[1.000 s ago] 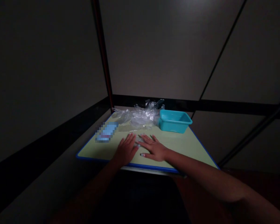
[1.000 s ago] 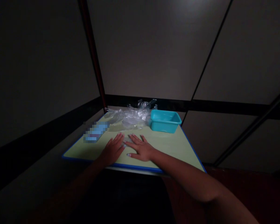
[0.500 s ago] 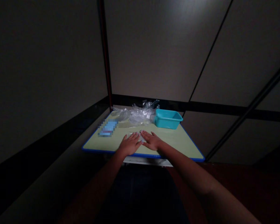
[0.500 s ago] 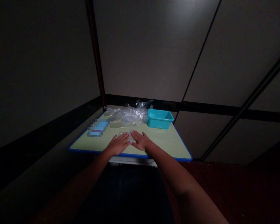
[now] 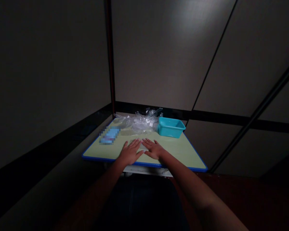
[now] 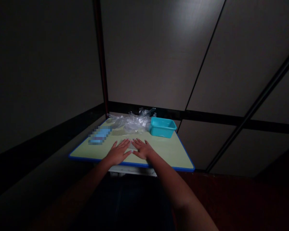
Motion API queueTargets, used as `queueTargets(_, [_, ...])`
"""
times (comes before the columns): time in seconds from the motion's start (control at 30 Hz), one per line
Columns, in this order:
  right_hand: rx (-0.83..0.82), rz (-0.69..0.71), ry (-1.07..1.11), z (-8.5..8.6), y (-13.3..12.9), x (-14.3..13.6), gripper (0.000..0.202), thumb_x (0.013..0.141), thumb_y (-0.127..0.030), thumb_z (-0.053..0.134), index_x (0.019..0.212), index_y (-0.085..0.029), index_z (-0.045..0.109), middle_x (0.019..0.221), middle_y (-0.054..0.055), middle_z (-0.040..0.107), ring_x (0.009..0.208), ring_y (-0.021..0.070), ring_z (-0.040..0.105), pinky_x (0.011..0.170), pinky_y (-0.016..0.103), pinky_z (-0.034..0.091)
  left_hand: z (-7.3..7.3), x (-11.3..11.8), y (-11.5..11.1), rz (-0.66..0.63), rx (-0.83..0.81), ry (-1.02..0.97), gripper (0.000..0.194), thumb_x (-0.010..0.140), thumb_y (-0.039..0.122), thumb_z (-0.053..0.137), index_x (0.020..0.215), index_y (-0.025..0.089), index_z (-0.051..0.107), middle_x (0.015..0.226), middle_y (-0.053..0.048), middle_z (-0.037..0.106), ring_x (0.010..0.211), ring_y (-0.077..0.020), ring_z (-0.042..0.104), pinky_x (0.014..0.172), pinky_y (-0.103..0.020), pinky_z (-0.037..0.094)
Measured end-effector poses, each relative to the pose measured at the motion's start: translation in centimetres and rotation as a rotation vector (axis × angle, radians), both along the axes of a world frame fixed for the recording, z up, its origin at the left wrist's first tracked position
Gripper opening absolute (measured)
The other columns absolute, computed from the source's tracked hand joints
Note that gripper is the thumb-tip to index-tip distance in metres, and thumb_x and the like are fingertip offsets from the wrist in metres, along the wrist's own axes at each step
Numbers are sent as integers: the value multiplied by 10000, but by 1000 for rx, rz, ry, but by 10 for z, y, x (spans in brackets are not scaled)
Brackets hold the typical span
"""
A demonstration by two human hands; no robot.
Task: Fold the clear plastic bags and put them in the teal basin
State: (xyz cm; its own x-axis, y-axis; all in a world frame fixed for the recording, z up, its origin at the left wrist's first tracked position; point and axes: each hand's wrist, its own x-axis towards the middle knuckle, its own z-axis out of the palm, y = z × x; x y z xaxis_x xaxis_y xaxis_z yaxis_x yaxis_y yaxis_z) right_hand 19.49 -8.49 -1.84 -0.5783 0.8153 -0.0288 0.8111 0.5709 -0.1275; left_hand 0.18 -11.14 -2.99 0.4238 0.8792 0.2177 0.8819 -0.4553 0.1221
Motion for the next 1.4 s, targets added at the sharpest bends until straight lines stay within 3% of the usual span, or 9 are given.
queueTargets(0.07, [3, 0, 3, 0, 0, 0, 686, 897, -606, 226, 1475, -249, 129, 1536, 57, 120, 1411, 223, 76, 1095, 535, 84, 1, 0, 3, 2, -64, 13, 631, 907, 548, 204, 1435, 212, 288, 1504, -58, 249, 1391, -224, 204, 1105, -524, 113])
queueTargets(0.23, [30, 7, 6, 2, -3, 0, 703, 892, -620, 219, 1475, -234, 139, 1533, 64, 134, 1412, 226, 56, 1097, 530, 57, -3, 3, 3, 379, -60, -13, 723, 892, 564, 176, 1402, 82, 347, 1473, -190, 274, 1384, -285, 212, 1083, -579, 76])
queueTargets(0.3, [39, 12, 19, 2, -4, -1, 723, 885, -635, 218, 1475, -222, 146, 1531, 66, 140, 1413, 229, 43, 1097, 534, 41, -4, 3, 3, 441, -17, -22, 746, 889, 561, 190, 1404, 38, 324, 1473, -216, 254, 1387, -293, 196, 1082, -577, 91])
queueTargets(0.47, [24, 20, 30, 3, -6, -1, 741, 881, -636, 235, 1477, -207, 135, 1532, 72, 136, 1413, 230, 32, 1102, 522, 30, 2, 1, 15, 222, 76, -1, 588, 924, 429, 216, 1421, 132, 316, 1498, -103, 251, 1396, -226, 182, 1103, -536, 91])
queueTargets(0.6, [52, -92, 114, 1, -5, 1, 744, 898, -601, 226, 1482, -168, 66, 1538, 75, 85, 1415, 211, 4, 1108, 511, 35, 2, -3, 31, 297, 78, -24, 519, 922, 257, 205, 1411, 143, 339, 1487, -90, 289, 1382, -228, 230, 1090, -568, 112])
queueTargets(0.77, [97, -341, 235, -3, 1, -9, 635, 943, -458, 189, 1480, -161, 28, 1539, 64, 25, 1415, 184, -8, 1097, 539, 7, -5, -6, 36, 230, 171, -25, 522, 924, 234, 200, 1433, 166, 295, 1497, -68, 265, 1396, -200, 184, 1103, -550, 93])
queueTargets(0.93, [41, -302, 304, 0, 4, -53, 654, 937, -508, 145, 1474, -137, 108, 1533, 78, 73, 1414, 183, 46, 1099, 533, 0, -3, -6, 35, 208, -5, 46, 523, 918, 266, 205, 1427, 206, 312, 1499, -47, 262, 1396, -232, 182, 1076, -607, 123])
queueTargets(1.1, [33, -281, 309, -5, -2, -84, 680, 930, -527, 60, 1461, -122, 186, 1515, 97, 181, 1409, 170, 95, 1104, 515, -32, 0, -6, 36, 243, -131, 93, 546, 909, 276, 183, 1448, 221, 255, 1526, -22, 156, 1407, -229, 132, 1078, -609, 113])
queueTargets(1.4, [-12, -423, 151, -7, -21, -51, 785, 881, -622, 110, 1472, -106, 125, 1529, 93, 72, 1414, 207, 58, 1102, 514, -24, 0, -5, 37, 273, -154, 78, 540, 918, 300, 163, 1445, 233, 261, 1526, -32, 168, 1410, -215, 111, 1079, -613, 99])
